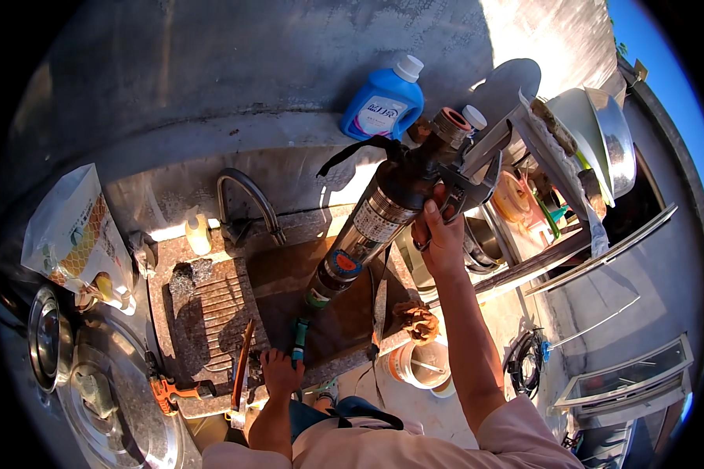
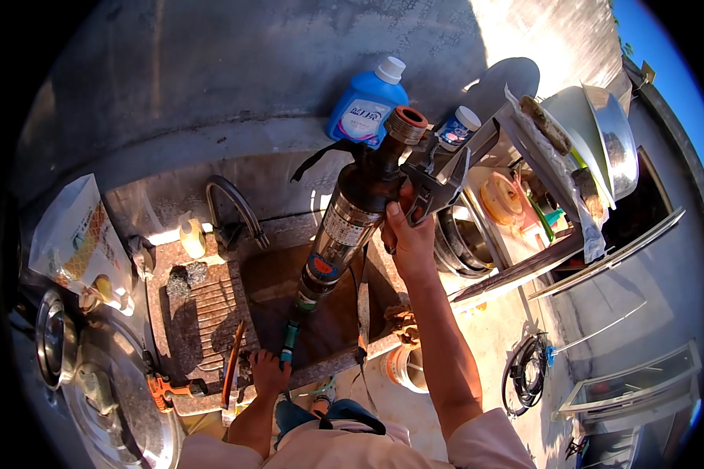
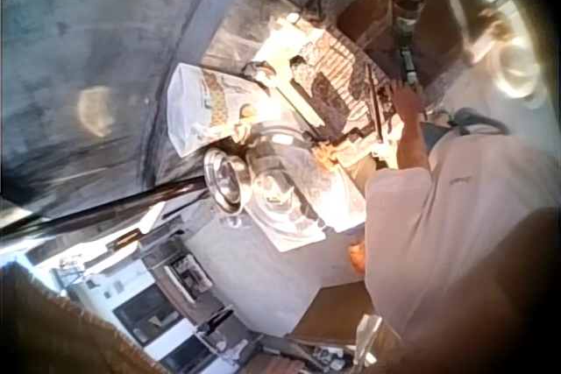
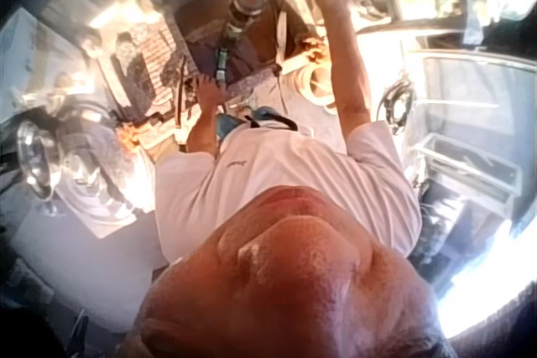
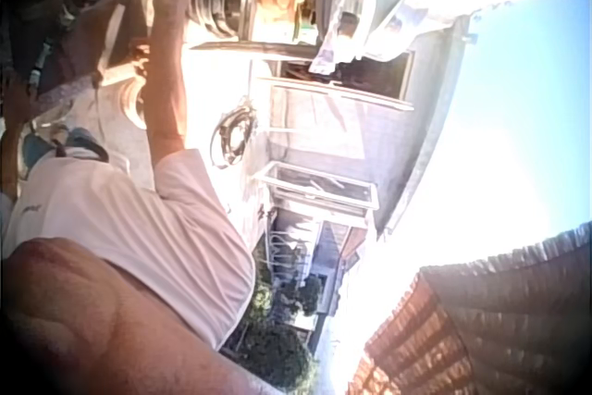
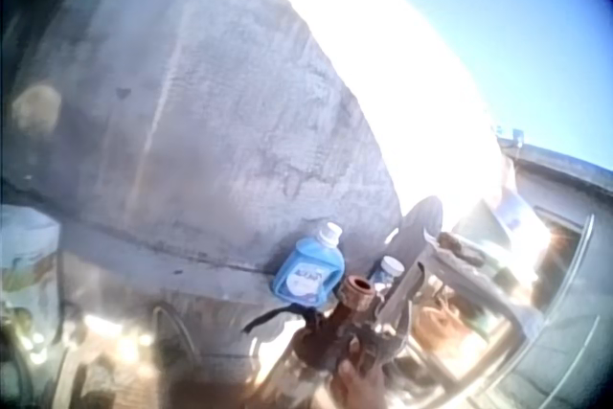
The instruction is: The person uses an adjustable wrench to loosen the threaded connector on a water pump, wipes the pump and components with a cloth, and handles the pump by hand.
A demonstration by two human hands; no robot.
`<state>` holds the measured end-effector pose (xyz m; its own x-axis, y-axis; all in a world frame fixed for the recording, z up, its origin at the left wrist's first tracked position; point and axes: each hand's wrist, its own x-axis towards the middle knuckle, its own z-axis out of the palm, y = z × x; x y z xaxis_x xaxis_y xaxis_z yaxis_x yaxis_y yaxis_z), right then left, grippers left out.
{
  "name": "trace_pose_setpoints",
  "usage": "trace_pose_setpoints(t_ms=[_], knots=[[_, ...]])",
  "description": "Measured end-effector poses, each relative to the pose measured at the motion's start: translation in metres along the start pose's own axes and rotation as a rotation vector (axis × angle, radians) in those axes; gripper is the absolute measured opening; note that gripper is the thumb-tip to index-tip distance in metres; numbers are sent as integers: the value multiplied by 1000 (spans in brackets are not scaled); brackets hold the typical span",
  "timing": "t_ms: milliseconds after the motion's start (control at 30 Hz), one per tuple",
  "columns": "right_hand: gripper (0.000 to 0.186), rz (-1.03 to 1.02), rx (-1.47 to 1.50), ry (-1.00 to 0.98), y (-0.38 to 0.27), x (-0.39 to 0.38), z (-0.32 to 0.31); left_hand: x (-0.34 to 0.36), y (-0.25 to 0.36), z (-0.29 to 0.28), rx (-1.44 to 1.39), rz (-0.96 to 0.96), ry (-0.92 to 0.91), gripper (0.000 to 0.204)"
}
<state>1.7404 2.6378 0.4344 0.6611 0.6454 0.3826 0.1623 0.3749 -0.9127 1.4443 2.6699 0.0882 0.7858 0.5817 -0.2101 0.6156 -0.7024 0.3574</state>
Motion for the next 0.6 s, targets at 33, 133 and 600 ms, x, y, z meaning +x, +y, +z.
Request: trace_pose_setpoints(t_ms=[33, 133, 600], knots=[[22, 0, 0, -1, -1, 0, 0, 0, 0, 2, 1, 0, 19, 53], [22, 8, 5, 4, -1, 0, 0, 0, 0, 2, 4, 3, 16, 53], [22, 22, 9, -12, 1, 0, -4, 0, -6, 13, -11, 35, 64, 53]])
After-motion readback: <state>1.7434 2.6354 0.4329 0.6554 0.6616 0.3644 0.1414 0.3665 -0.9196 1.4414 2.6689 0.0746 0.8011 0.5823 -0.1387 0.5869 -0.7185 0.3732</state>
